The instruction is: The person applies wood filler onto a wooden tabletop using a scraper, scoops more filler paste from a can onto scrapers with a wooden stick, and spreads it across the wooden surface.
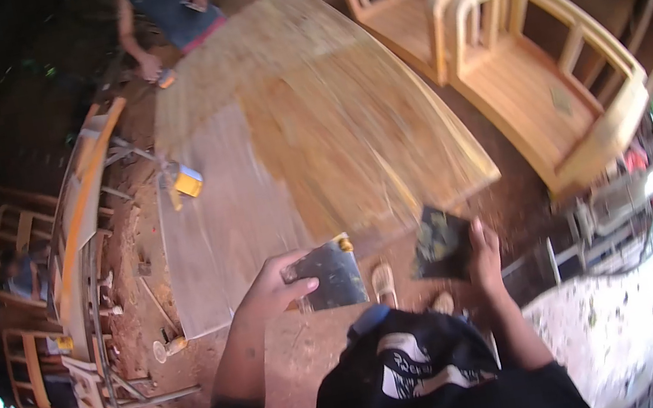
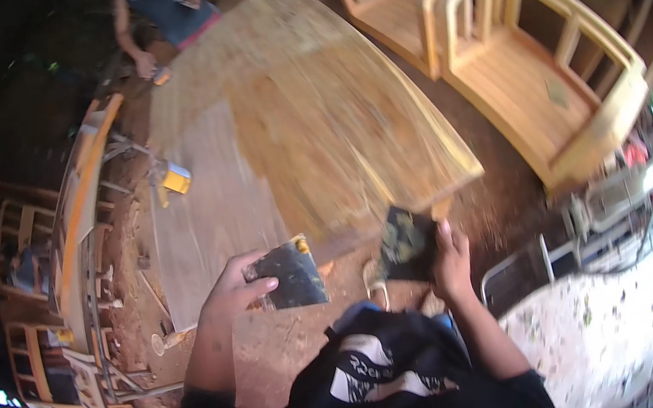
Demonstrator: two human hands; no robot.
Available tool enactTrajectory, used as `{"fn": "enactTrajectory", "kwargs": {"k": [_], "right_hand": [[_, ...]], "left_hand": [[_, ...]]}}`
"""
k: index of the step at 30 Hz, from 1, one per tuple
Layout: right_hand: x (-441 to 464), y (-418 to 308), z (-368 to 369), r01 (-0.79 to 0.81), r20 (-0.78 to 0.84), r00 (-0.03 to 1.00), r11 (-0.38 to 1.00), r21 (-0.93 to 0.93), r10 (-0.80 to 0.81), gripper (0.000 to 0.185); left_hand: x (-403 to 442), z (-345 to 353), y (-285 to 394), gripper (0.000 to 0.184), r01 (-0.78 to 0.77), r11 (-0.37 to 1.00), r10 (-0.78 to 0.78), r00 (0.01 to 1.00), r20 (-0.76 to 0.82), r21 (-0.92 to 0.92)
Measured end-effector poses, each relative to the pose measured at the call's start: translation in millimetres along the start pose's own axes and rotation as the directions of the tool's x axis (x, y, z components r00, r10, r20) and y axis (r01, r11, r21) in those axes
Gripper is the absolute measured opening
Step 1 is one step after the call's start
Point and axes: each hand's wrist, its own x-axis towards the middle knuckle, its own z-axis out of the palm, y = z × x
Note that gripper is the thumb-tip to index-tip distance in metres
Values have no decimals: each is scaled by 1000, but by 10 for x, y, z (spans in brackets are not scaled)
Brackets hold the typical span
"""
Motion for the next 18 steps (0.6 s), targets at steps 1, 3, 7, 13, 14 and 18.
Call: {"fn": "enactTrajectory", "kwargs": {"k": [1,3,7,13,14,18], "right_hand": [[-49,-67,95,-35,3,999,999,24,35,34],[-76,38,60,-123,97,987,992,-26,125,34],[-15,123,139,-205,131,963,957,-207,234,35],[181,305,468,-227,154,954,953,-202,259,32],[224,298,494,-240,163,949,953,-183,270,31],[412,351,674,-251,138,957,967,-39,254,29]], "left_hand": [[-88,-104,-31,41,7,991,-19,996,-88,-132],[-231,-260,-77,45,-149,904,63,974,-220,-401],[-462,-68,-206,46,-420,534,25,875,-483,-734],[-114,112,-641,45,-386,376,-2,909,-417,-842],[-44,55,-584,45,-377,367,-13,912,-410,-850],[342,-854,-706,45,-250,533,-63,941,-333,-808]]}}
